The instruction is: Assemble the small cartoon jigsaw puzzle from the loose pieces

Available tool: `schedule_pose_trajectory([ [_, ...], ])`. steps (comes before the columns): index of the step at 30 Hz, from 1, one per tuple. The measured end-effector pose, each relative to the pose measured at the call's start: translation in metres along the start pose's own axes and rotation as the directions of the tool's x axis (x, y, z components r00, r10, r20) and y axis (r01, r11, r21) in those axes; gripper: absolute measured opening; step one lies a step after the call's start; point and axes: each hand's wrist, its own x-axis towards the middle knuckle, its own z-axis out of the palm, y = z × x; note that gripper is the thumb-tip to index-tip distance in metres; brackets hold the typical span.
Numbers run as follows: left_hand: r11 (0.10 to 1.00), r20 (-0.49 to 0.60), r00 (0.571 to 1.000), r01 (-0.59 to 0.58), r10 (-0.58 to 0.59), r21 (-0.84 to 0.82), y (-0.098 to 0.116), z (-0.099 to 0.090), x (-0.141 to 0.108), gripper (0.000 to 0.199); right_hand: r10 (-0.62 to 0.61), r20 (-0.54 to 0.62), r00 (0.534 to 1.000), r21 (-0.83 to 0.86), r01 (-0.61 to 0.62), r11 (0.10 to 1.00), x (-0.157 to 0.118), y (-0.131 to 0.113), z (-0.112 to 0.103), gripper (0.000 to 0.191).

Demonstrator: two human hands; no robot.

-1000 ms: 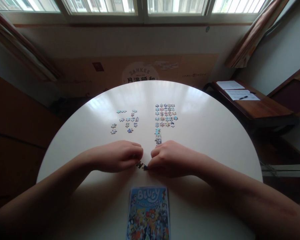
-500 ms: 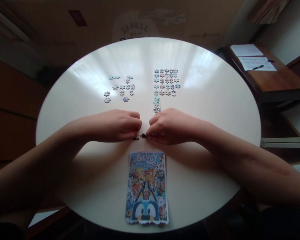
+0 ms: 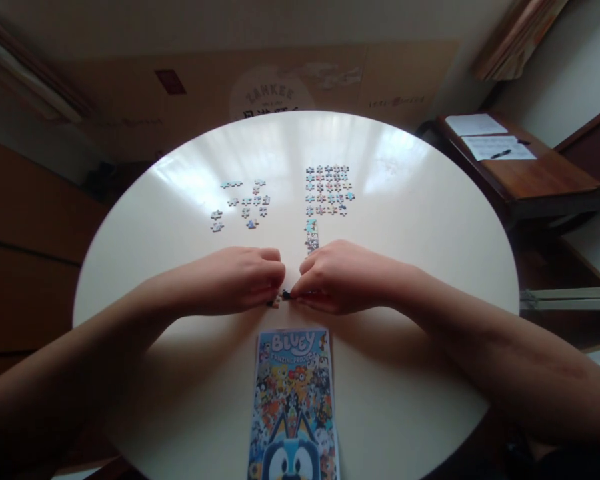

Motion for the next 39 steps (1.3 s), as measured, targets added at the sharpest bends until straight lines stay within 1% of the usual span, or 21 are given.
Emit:
schedule_pose_trajectory([
  [4, 1.0, -0.013, 1.0, -0.006, 0.006, -0.01, -0.003, 0.0, 0.0, 0.015, -0.005, 0.005, 1.0, 0.008, 0.005, 1.0, 0.001, -0.002, -0.002, 0.023],
  [7, 0.997, 0.016, 1.0, 0.011, -0.01, -0.07, -0.006, -0.003, -0.004, 0.013, 0.004, 0.011, 1.0, 0.016, -0.004, 1.0, 0.001, -0.002, -0.002, 0.023],
  [10, 0.995, 0.042, 0.999, 0.014, -0.01, -0.101, -0.004, -0.008, -0.009, 0.014, 0.005, 0.023, 1.0, 0.016, -0.006, 1.0, 0.001, -0.002, -0.002, 0.022],
  [12, 0.997, 0.036, 0.999, 0.019, -0.016, -0.078, 0.0, -0.009, -0.012, 0.013, 0.006, 0.029, 1.0, 0.014, -0.006, 1.0, 0.001, -0.002, -0.002, 0.021],
  [15, 0.999, 0.029, 0.999, 0.033, -0.032, -0.036, 0.007, -0.008, -0.014, 0.005, 0.015, 0.038, 0.999, 0.01, -0.015, 1.0, 0.002, -0.002, -0.002, 0.022],
  [19, 1.0, 0.037, 0.999, 0.028, -0.028, -0.012, 0.012, -0.006, -0.014, 0.007, 0.017, 0.036, 0.999, 0.023, -0.018, 1.0, 0.003, -0.002, -0.002, 0.024],
  [28, 1.0, 0.009, 1.0, 0.015, -0.015, 0.017, 0.011, -0.003, -0.013, 0.005, 0.025, 0.053, 0.998, 0.031, -0.027, 0.999, 0.002, -0.002, -0.002, 0.023],
  [35, 0.998, -0.04, 0.997, 0.068, -0.069, -0.007, 0.007, 0.002, -0.007, 0.007, 0.027, 0.044, 0.999, 0.03, -0.028, 0.999, 0.003, -0.004, -0.004, 0.024],
  [39, 0.995, -0.03, 0.995, 0.095, -0.095, -0.023, 0.008, 0.001, -0.006, 0.009, 0.022, 0.042, 0.999, 0.039, -0.024, 0.999, 0.004, -0.003, -0.003, 0.025],
])
